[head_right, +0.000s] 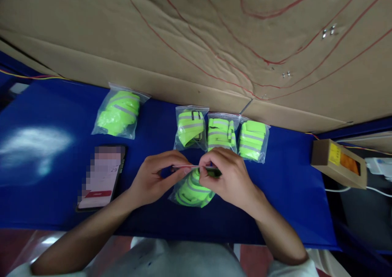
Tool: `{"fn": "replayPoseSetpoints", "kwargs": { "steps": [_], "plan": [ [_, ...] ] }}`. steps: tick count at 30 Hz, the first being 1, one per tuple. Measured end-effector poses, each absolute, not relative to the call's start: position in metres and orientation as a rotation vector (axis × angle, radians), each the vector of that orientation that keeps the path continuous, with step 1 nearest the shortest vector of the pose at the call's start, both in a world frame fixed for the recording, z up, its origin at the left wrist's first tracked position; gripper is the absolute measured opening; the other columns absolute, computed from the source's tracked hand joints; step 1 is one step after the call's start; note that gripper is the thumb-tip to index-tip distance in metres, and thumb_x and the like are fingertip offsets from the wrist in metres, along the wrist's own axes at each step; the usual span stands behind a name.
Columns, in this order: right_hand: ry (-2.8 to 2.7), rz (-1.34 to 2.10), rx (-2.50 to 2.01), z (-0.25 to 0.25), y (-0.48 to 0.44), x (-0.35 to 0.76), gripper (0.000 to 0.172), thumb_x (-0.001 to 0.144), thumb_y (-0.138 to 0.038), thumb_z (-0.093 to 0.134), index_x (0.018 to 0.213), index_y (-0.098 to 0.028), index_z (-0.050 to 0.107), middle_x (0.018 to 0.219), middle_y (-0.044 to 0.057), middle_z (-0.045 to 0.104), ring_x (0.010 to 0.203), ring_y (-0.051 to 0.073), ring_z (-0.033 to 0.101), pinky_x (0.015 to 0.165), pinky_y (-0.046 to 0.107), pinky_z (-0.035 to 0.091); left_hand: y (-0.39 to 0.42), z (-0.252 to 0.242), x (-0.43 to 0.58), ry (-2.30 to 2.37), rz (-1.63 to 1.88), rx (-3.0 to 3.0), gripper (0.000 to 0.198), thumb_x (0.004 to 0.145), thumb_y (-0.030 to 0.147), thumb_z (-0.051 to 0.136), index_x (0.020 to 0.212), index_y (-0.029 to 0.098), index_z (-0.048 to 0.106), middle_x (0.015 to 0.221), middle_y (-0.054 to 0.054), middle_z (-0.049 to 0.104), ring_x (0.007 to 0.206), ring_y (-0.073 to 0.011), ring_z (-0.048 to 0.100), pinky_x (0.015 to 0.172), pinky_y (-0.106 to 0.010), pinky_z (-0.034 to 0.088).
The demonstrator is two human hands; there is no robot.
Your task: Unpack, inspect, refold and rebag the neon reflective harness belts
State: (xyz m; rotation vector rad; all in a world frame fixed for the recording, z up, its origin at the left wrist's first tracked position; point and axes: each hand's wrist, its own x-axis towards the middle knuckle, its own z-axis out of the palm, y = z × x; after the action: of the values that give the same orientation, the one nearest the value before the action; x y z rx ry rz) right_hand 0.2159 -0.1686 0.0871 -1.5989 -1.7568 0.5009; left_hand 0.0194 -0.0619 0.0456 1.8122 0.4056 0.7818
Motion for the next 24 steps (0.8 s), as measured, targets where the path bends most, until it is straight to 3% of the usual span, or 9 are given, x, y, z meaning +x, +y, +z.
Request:
{"fn": "replayPoseSetpoints", "kwargs": {
  "steps": [8, 16, 20, 24],
  "plan": [
    [-1.843, 0.587, -1.530, 0.085, -0.168, 0.217, 0.007, 0.098, -0.014, 0.062, 0.097, -0.021, 0.062, 0.090, 0.000, 0.067, 0.084, 0.013, 0.061, 0.078, 0.028, 0.046, -0.065, 0.040, 0.020, 0.367, 0.864, 1.848, 0.007, 0.094, 0.016, 0.074, 0.098, 0.017, 0.078, 0.090, -0.003, 0.079, 0.082, -0.0107, 0.073, 0.075, -0.018, 0.056],
    [-1.824, 0.642, -1.601, 0.086, -0.167, 0.222, 0.005, 0.098, -0.017, 0.063, 0.098, -0.022, 0.062, 0.089, 0.001, 0.065, 0.083, 0.014, 0.062, 0.075, 0.028, 0.047, -0.049, 0.049, 0.014, 0.460, 0.598, 1.754, 0.011, 0.093, 0.028, 0.076, 0.099, 0.021, 0.082, 0.093, -0.003, 0.083, 0.083, -0.0166, 0.078, 0.076, -0.022, 0.059],
    [-1.790, 0.621, -1.528, 0.082, -0.166, 0.218, 0.003, 0.102, -0.020, 0.061, 0.099, -0.021, 0.061, 0.093, 0.003, 0.066, 0.088, 0.015, 0.062, 0.079, 0.028, 0.048, -0.052, 0.048, 0.013, 0.487, 0.711, 1.819, 0.009, 0.094, 0.026, 0.074, 0.092, 0.019, 0.080, 0.087, -0.002, 0.081, 0.077, -0.0142, 0.075, 0.073, -0.021, 0.056],
    [-1.808, 0.643, -1.510, 0.079, -0.168, 0.217, 0.005, 0.102, -0.020, 0.060, 0.097, -0.021, 0.059, 0.090, 0.002, 0.064, 0.081, 0.014, 0.059, 0.074, 0.028, 0.046, -0.056, 0.046, 0.015, 0.443, 0.730, 1.849, 0.010, 0.097, 0.024, 0.070, 0.097, 0.019, 0.078, 0.089, -0.003, 0.080, 0.079, -0.0129, 0.073, 0.074, -0.021, 0.054]
  ]
}}
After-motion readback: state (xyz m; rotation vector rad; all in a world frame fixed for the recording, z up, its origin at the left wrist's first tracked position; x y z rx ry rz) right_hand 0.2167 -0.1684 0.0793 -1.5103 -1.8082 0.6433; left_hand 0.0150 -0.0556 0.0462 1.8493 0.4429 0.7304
